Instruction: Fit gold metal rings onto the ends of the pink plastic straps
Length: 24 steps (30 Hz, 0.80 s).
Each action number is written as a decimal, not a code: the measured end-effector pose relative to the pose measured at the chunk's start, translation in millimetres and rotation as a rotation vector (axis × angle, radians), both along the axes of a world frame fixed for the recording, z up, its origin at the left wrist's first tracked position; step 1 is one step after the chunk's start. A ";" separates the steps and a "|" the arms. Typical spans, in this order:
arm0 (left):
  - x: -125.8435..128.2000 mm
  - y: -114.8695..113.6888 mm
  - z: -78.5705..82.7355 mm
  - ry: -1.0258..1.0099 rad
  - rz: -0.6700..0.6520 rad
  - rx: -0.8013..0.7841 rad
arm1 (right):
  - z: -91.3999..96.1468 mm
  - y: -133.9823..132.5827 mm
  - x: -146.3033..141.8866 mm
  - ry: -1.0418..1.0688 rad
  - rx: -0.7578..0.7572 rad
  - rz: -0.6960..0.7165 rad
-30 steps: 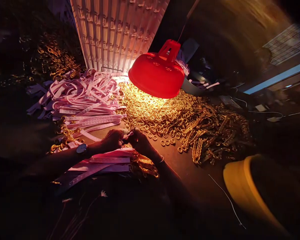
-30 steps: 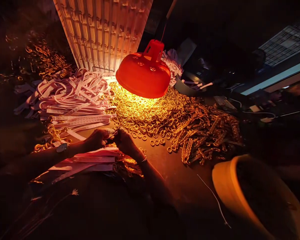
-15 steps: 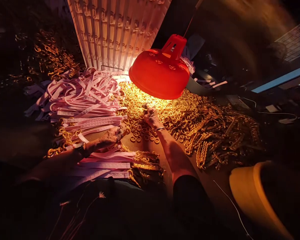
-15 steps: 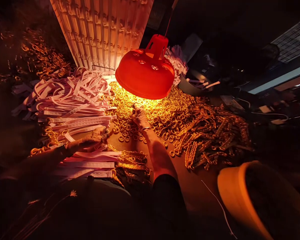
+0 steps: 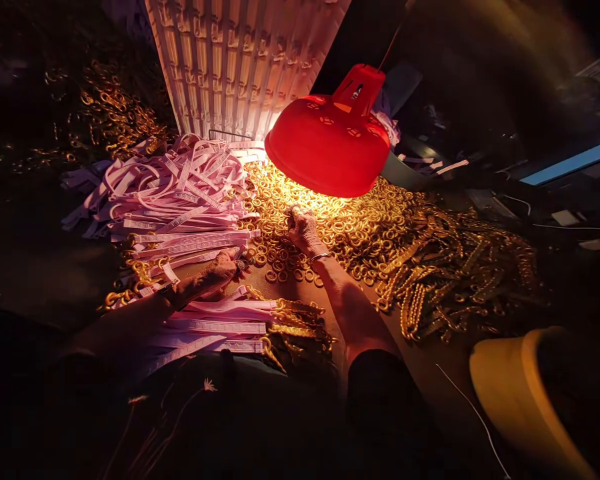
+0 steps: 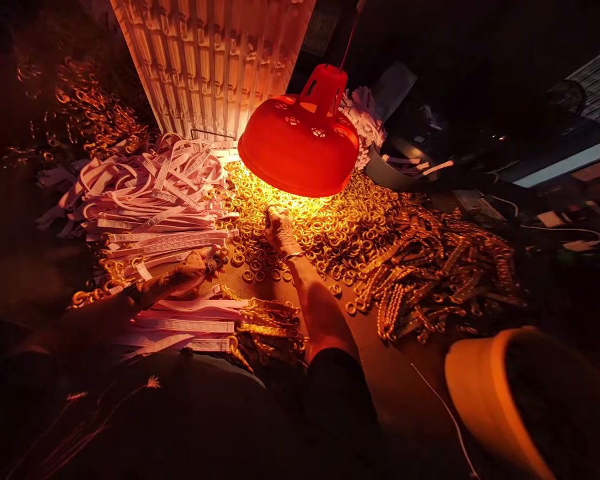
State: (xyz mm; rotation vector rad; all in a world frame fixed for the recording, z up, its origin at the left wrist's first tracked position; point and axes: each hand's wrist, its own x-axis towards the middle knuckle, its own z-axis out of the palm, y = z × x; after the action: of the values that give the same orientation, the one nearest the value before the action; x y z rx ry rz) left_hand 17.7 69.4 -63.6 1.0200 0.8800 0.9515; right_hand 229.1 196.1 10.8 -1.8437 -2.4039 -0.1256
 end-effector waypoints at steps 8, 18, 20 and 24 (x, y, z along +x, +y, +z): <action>-3.9 6.1 17.5 -0.072 0.054 0.018 | -2.3 -71.5 -9.2 0.616 -0.101 0.173; 0.3 -8.3 48.5 -0.029 0.013 0.011 | 1.0 -116.7 -51.4 0.403 -0.196 0.207; 1.2 -7.3 46.0 -0.058 0.046 0.001 | -2.1 -116.1 -53.6 0.546 -0.230 0.194; 1.6 2.9 27.1 -0.090 0.154 -0.014 | -11.6 -112.7 -49.6 0.982 -0.248 0.104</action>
State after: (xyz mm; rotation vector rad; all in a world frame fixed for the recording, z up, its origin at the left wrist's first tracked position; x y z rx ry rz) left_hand 19.3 72.3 -36.5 0.8996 0.8980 1.1108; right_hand 179.5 83.4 -0.8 -1.3391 -1.8150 0.8956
